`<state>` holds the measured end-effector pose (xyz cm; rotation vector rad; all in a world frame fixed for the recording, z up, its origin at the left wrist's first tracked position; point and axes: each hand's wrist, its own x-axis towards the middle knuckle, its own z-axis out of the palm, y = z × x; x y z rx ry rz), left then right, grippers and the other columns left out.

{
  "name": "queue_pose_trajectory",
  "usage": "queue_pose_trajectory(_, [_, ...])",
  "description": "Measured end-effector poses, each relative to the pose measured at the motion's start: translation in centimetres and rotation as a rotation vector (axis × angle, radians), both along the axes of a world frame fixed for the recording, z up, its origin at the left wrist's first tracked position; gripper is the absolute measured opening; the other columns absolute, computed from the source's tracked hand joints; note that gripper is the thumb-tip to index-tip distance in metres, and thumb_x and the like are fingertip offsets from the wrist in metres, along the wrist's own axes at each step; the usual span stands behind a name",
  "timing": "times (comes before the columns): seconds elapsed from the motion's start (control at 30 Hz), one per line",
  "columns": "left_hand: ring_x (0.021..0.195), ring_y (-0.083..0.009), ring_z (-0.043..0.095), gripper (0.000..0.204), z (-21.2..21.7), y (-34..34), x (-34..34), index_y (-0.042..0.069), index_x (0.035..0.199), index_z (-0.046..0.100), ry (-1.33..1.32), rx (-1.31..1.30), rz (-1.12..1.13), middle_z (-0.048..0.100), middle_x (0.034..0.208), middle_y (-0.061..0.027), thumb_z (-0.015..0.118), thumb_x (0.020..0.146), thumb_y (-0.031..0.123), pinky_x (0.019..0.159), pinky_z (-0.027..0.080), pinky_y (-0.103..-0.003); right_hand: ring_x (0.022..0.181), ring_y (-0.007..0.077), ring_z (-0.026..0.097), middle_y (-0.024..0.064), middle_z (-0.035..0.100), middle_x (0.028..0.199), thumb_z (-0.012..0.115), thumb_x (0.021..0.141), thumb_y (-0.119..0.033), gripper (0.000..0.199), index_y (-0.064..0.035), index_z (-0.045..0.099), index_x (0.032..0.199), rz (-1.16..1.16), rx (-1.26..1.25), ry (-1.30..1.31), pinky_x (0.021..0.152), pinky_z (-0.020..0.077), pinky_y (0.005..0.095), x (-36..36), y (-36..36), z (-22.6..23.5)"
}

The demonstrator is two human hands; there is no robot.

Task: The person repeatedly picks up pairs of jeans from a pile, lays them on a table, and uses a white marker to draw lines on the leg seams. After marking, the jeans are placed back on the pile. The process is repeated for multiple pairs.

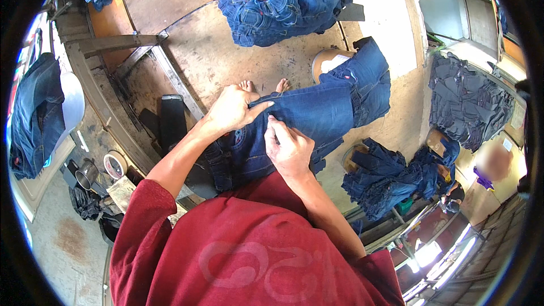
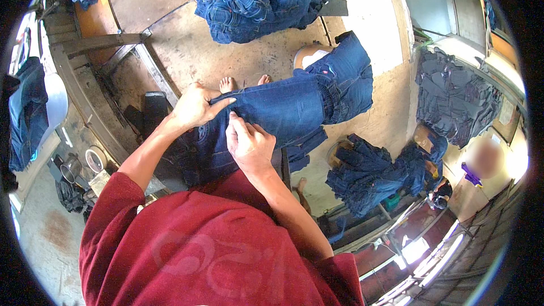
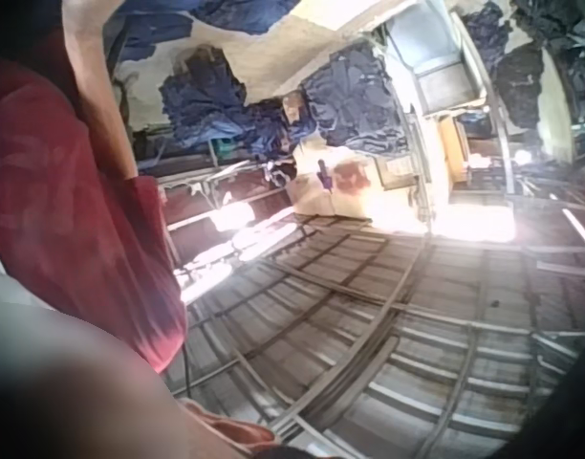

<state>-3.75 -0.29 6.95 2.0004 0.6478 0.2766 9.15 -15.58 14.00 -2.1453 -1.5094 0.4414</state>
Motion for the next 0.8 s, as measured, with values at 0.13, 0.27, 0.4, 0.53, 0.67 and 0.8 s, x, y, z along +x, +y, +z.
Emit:
queue_pose_trajectory(0.13, [0.052, -0.0408, 0.063, 0.030, 0.1, 0.0, 0.0, 0.003, 0.081, 0.081, 0.013, 0.011, 0.001, 0.065, 0.063, -0.0223, 0.085, 0.095, 0.029, 0.053, 0.051, -0.046, 0.058, 0.0277, 0.072, 0.0112, 0.074, 0.074, 0.078, 0.090, -0.001, 0.015, -0.0056, 0.078, 0.103, 0.052, -0.148, -0.023, 0.054, 0.0562, 0.0360, 0.0, -0.7, 1.1])
queue_pose_trajectory(0.27, [0.052, -0.0410, 0.063, 0.032, 0.4, 0.2, 0.0, 0.002, 0.079, 0.080, 0.041, -0.011, -0.002, 0.064, 0.062, -0.0223, 0.084, 0.096, 0.029, 0.054, 0.051, -0.046, 0.056, 0.0266, 0.071, 0.0114, 0.072, 0.071, 0.078, 0.090, -0.003, 0.013, -0.0055, 0.078, 0.103, -0.020, -0.034, 0.101, 0.053, 0.0555, 0.0371, 0.5, -0.5, 0.9])
queue_pose_trajectory(0.4, [0.052, -0.0414, 0.063, 0.032, 0.4, 0.1, 0.1, 0.002, 0.078, 0.079, 0.016, -0.034, 0.007, 0.063, 0.062, -0.0227, 0.084, 0.096, 0.028, 0.055, 0.051, -0.046, 0.057, 0.0276, 0.071, 0.0128, 0.072, 0.072, 0.078, 0.090, -0.004, 0.013, -0.0058, 0.078, 0.103, -0.001, 0.001, 0.053, 0.053, 0.0558, 0.0381, 0.6, 0.1, 0.0])
queue_pose_trajectory(0.53, [0.053, -0.0421, 0.062, 0.033, 0.3, -0.1, 0.0, 0.001, 0.078, 0.079, 0.018, -0.053, 0.030, 0.063, 0.062, -0.0233, 0.084, 0.096, 0.028, 0.055, 0.051, -0.046, 0.058, 0.0278, 0.072, 0.0143, 0.073, 0.074, 0.078, 0.090, -0.004, 0.012, -0.0055, 0.078, 0.102, 0.046, -0.146, -0.029, 0.054, 0.0563, 0.0379, 0.3, -0.3, 0.9])
queue_pose_trajectory(0.67, [0.054, -0.0423, 0.063, 0.034, 0.4, 0.1, 0.0, 0.001, 0.077, 0.078, 0.037, -0.039, 0.018, 0.063, 0.063, -0.0232, 0.084, 0.095, 0.029, 0.055, 0.052, -0.047, 0.056, 0.0269, 0.071, 0.0130, 0.070, 0.069, 0.079, 0.091, -0.005, 0.009, -0.0068, 0.077, 0.099, -0.030, -0.121, 0.094, 0.052, 0.0548, 0.0382, 0.4, -0.3, 1.2])
queue_pose_trajectory(0.8, [0.055, -0.0425, 0.063, 0.034, 0.6, 0.0, 0.1, 0.001, 0.076, 0.077, 0.035, -0.015, 0.021, 0.063, 0.064, -0.0233, 0.084, 0.095, 0.028, 0.056, 0.052, -0.047, 0.056, 0.0283, 0.071, 0.0122, 0.070, 0.069, 0.078, 0.090, -0.004, 0.009, -0.0070, 0.077, 0.099, -0.030, 0.012, 0.045, 0.052, 0.0553, 0.0389, 0.6, 0.4, 0.3])
